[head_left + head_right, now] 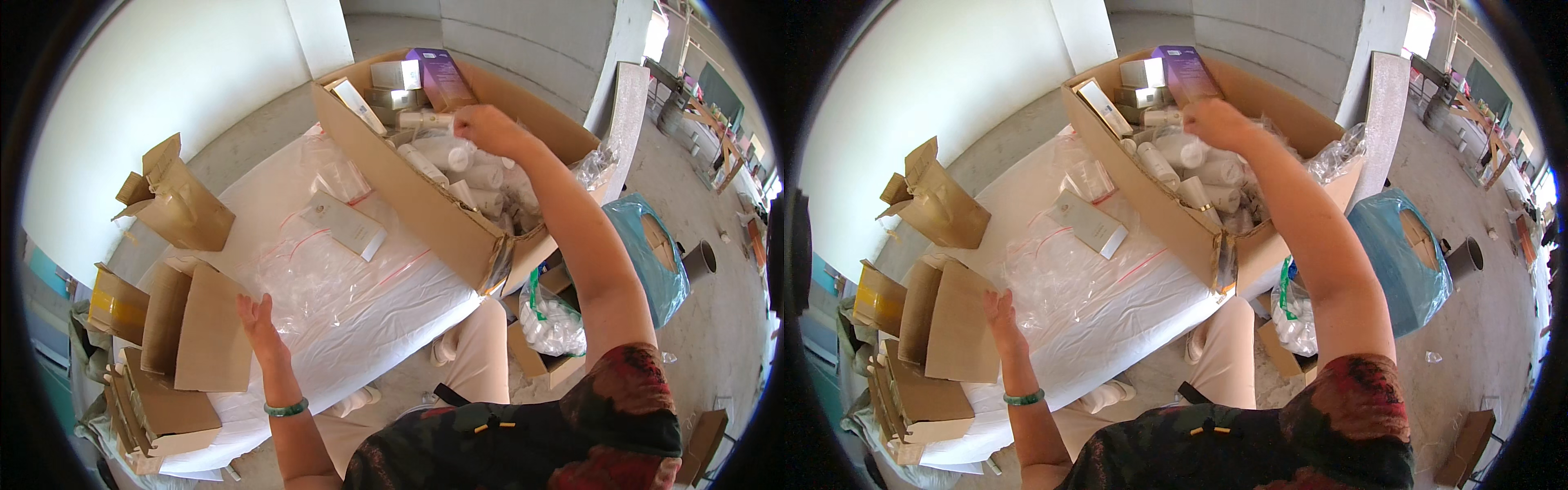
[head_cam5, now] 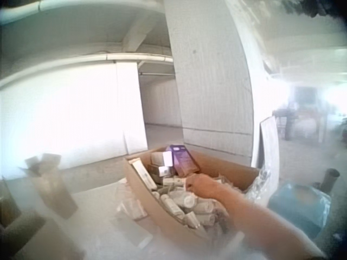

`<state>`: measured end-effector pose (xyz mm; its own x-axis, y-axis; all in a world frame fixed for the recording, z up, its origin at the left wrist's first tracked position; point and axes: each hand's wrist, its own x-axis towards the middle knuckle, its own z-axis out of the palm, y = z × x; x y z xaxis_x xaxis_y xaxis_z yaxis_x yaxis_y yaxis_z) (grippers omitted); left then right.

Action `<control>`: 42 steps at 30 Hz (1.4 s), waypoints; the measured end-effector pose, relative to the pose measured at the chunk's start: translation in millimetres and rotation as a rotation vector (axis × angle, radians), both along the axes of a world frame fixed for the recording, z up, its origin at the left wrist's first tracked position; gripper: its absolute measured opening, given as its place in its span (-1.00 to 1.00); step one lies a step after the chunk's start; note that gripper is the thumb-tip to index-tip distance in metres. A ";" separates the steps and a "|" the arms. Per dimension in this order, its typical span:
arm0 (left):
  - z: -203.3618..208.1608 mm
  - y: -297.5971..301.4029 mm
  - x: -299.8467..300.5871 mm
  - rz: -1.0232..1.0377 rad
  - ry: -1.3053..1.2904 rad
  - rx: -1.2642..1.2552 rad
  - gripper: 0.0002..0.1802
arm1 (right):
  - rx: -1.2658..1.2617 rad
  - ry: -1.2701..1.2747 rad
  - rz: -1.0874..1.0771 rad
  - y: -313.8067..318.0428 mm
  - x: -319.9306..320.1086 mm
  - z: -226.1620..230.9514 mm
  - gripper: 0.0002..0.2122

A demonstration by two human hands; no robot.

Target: The person picks up white bottles from a large box, places each bottle into a clear plastic bag, seals the bag, and then places the bagged bottles into a smaller cardboard box.

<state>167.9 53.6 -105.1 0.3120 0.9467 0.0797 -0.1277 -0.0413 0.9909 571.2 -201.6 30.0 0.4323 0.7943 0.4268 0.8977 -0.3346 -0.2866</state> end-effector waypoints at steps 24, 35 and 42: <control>66.5 -84.7 54.9 -0.474 -0.186 -0.123 -0.39 | 0.006 -0.045 0.726 -23.7 -213.1 19.9 -0.85; 6.4 -11.8 27.0 -0.076 0.501 0.626 -0.16 | -0.625 0.241 -0.241 -65.1 -26.9 -20.1 -0.15; 8.3 -29.9 20.2 -0.088 0.478 0.684 -0.20 | -0.722 0.174 -0.214 -40.5 -15.0 -38.7 -0.38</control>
